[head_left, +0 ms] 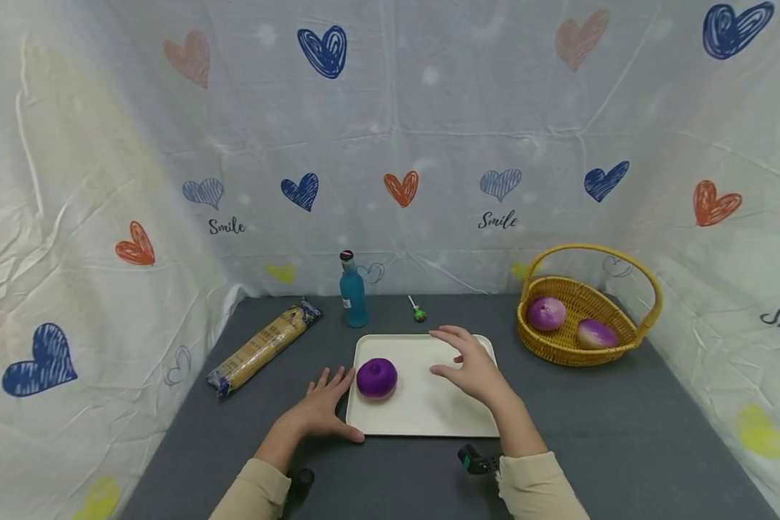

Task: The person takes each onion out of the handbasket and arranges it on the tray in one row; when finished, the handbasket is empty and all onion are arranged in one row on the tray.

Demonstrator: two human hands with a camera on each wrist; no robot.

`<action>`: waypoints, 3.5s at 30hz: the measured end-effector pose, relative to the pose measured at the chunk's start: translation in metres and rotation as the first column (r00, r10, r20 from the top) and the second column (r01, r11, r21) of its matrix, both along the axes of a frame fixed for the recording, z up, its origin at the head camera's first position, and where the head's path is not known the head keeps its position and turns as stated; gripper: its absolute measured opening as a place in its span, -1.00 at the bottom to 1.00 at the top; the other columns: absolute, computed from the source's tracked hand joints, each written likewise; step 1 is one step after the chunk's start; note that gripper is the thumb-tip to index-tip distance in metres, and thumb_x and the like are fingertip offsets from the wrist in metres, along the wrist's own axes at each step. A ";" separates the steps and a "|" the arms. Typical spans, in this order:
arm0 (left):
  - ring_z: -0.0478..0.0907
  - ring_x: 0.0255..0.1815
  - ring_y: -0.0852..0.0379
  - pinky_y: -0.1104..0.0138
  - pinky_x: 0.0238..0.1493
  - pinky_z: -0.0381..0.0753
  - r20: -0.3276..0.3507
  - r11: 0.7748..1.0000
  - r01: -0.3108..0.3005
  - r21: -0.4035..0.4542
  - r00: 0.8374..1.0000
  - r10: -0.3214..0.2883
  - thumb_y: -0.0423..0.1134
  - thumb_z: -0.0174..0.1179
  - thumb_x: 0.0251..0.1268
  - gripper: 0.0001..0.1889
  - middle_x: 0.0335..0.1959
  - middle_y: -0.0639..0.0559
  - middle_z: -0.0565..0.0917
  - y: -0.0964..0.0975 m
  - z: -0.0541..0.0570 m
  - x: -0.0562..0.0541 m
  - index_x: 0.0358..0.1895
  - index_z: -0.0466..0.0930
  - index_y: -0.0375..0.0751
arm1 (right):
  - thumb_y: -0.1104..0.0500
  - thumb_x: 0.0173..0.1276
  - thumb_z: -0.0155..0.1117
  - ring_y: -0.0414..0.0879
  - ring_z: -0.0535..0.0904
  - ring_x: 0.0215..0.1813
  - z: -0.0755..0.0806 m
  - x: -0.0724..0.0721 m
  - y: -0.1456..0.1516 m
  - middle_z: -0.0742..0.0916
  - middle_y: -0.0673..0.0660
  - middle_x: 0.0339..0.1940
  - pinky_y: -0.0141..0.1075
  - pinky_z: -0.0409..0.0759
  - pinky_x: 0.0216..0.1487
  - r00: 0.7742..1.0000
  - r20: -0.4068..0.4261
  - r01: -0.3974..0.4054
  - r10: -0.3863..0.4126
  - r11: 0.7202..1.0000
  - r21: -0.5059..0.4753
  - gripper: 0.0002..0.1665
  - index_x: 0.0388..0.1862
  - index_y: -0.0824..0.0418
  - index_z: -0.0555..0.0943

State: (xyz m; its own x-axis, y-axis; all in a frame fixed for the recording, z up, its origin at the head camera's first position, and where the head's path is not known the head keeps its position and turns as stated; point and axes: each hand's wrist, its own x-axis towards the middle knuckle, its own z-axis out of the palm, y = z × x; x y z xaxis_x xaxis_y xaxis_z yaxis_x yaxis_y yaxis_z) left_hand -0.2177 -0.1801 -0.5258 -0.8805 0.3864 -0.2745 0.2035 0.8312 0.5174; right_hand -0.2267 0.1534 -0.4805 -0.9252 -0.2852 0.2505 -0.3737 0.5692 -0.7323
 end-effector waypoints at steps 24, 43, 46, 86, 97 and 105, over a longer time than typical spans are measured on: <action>-0.34 0.65 -0.38 -0.36 0.52 -0.23 -0.006 1.000 -0.002 -0.003 1.000 0.002 0.39 0.55 -0.28 0.38 0.66 -0.22 -0.05 0.000 -0.001 -0.002 0.66 -0.05 0.00 | 0.14 0.27 0.51 0.30 0.44 0.38 0.029 -0.025 0.092 0.45 0.29 0.46 0.16 0.64 0.09 0.995 -0.071 0.082 -0.072 0.984 0.156 -0.27 0.42 0.11 0.51; -0.33 0.65 -0.38 -0.37 0.51 -0.22 0.000 1.000 0.004 -0.014 1.000 -0.004 0.40 0.54 -0.27 0.38 0.67 -0.21 -0.04 0.000 -0.003 -0.003 0.66 -0.05 0.01 | 0.02 0.32 0.47 0.34 0.37 0.42 0.061 -0.063 0.171 0.49 0.33 0.44 0.31 0.34 0.37 0.993 0.077 0.067 -0.085 0.973 0.219 -0.28 0.43 0.12 0.50; -0.32 0.65 -0.38 -0.37 0.51 -0.21 -0.002 1.000 0.006 -0.016 1.000 -0.006 0.40 0.54 -0.27 0.38 0.66 -0.21 -0.04 0.000 -0.002 -0.002 0.66 -0.05 0.01 | -0.07 0.33 0.44 0.35 0.35 0.43 0.063 -0.071 0.183 0.48 0.33 0.45 0.30 0.38 0.35 0.989 0.130 0.047 -0.071 0.982 0.181 -0.25 0.44 0.12 0.48; -0.32 0.66 -0.36 -0.34 0.53 -0.24 0.002 0.999 0.016 -0.031 1.000 -0.016 0.40 0.53 -0.25 0.37 0.67 -0.19 -0.04 -0.003 0.006 -0.002 0.66 -0.07 0.01 | 0.02 0.32 0.44 0.27 0.48 0.06 0.042 -0.116 0.238 0.47 0.44 0.36 -0.02 0.60 0.02 0.914 0.386 0.026 -0.124 0.968 0.250 -0.33 0.34 0.26 0.56; -0.31 0.65 -0.40 -0.36 0.51 -0.21 -0.006 1.000 0.025 -0.016 1.000 -0.025 0.37 0.55 -0.24 0.38 0.66 -0.23 -0.04 -0.005 0.007 0.004 0.66 -0.07 -0.02 | 0.00 0.35 0.40 0.14 0.47 0.03 0.035 -0.117 0.234 0.55 0.35 0.25 -0.07 0.65 -0.09 0.882 0.451 0.019 -0.138 0.966 0.259 -0.36 0.38 0.14 0.56; -0.30 0.65 -0.39 -0.36 0.51 -0.19 -0.005 0.999 0.021 -0.029 1.000 -0.022 0.36 0.55 -0.23 0.37 0.66 -0.23 -0.03 -0.005 0.008 0.005 0.66 -0.07 -0.03 | 0.08 0.35 0.40 0.15 0.51 0.07 0.036 -0.117 0.235 0.60 0.37 0.23 -0.09 0.62 0.05 0.922 0.376 -0.014 -0.095 0.960 0.278 -0.44 0.30 0.22 0.61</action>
